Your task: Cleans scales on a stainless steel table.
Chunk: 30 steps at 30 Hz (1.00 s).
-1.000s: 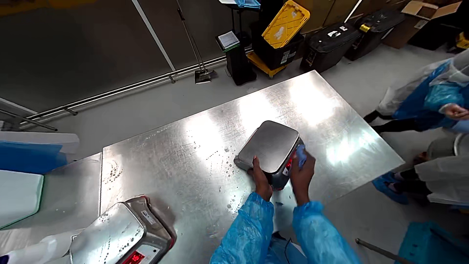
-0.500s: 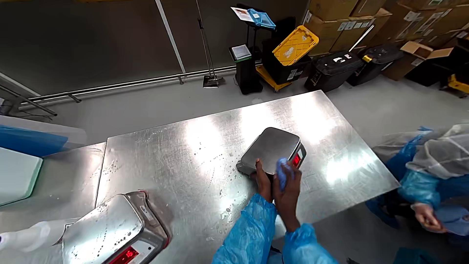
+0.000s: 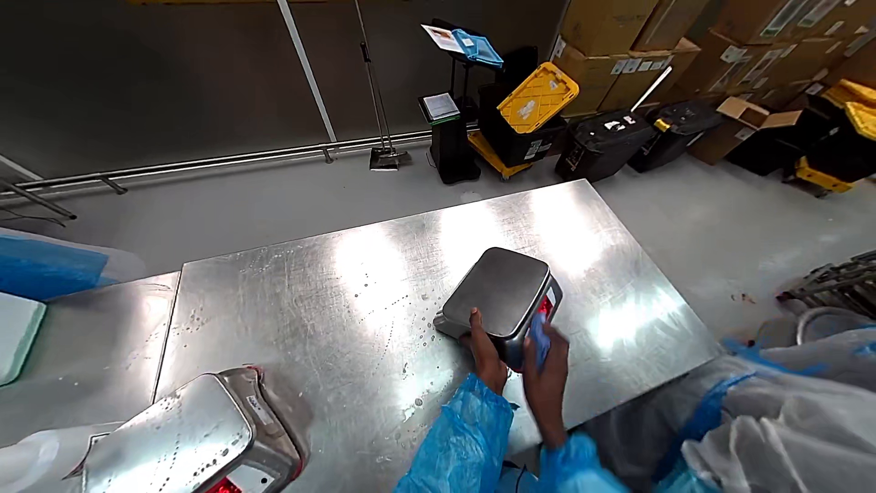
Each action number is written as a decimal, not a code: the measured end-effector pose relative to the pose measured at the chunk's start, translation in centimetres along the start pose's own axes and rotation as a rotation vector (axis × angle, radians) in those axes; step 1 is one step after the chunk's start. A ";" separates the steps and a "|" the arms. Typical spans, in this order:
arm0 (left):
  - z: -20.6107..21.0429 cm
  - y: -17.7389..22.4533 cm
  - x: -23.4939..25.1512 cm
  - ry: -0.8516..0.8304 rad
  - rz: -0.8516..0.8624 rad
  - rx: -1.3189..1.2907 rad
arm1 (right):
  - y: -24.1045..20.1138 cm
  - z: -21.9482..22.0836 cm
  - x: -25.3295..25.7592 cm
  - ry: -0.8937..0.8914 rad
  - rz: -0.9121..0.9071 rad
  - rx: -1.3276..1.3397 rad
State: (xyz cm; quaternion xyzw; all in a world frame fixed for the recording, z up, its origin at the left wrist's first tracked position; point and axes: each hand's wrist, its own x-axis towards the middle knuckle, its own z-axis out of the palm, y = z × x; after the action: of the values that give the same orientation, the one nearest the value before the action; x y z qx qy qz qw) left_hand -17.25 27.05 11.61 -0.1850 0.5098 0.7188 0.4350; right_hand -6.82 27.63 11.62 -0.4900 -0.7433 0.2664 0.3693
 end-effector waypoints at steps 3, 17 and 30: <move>1.4 -0.4 0.7 0.010 0.000 -0.006 | -0.3 -1.7 -6.7 -0.100 0.096 0.203; 13.3 -5.2 4.6 -0.049 -0.011 0.117 | 15.8 -8.0 15.0 -0.279 0.671 1.209; 24.5 -11.8 8.8 -0.141 0.025 0.760 | 16.7 -8.2 7.6 -0.498 0.359 0.437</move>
State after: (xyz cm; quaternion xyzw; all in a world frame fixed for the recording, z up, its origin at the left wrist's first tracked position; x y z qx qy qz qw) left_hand -8.12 54.01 8.73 0.0456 0.7109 0.4947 0.4977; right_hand 6.80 41.28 5.93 -0.4424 -0.6383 0.5901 0.2205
